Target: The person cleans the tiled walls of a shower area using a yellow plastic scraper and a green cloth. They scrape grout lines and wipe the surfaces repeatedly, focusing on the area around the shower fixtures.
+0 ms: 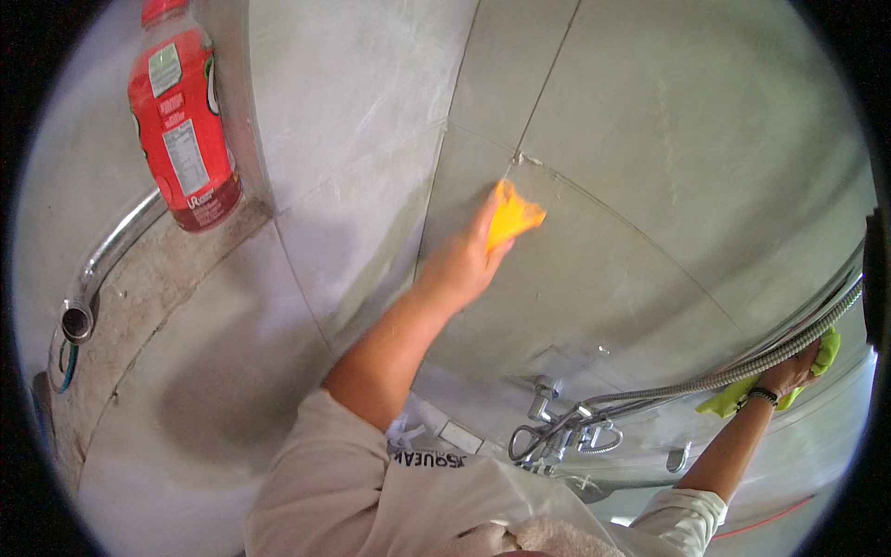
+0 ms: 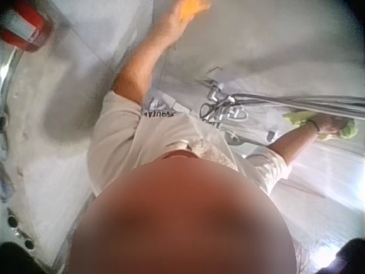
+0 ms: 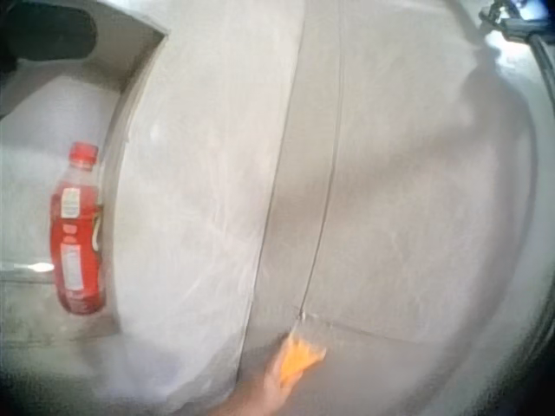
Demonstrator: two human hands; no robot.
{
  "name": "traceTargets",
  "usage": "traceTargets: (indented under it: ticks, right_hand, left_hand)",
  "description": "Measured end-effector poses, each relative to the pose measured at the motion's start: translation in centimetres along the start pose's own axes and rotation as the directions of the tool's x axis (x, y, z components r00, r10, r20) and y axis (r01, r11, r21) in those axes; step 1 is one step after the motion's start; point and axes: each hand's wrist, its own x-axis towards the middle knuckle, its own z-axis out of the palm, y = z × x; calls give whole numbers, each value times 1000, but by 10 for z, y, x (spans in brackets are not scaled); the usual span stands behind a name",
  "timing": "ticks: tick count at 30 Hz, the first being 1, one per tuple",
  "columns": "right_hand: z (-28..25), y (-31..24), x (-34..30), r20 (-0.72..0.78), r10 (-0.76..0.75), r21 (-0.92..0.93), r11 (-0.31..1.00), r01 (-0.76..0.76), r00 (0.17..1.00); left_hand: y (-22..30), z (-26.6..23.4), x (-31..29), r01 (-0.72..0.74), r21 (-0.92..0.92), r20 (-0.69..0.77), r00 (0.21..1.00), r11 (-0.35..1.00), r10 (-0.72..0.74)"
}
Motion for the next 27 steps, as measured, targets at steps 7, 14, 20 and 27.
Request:
traceTargets:
  ticks: [7, 14, 20, 27]
  right_hand:
    - [2, 8, -1, -24, -71, -88, 994, 69, 997]
    - [3, 0, -3, 10, 42, -21, 999, -42, 999]
    - [9, 15, -8, -9, 101, 94, 991, -99, 995]
    - [8, 14, -9, 40, 141, 181, 973, -146, 989]
  left_hand:
    - [-9, 8, -30, 101, 54, 125, 986, 993, -107]
    - [6, 0, 0, 49, 67, 74, 996, 997, -54]
    - [19, -12, -5, 265, 119, 193, 939, 957, -284]
    - [10, 1, 1, 61, 67, 43, 997, 996, -64]
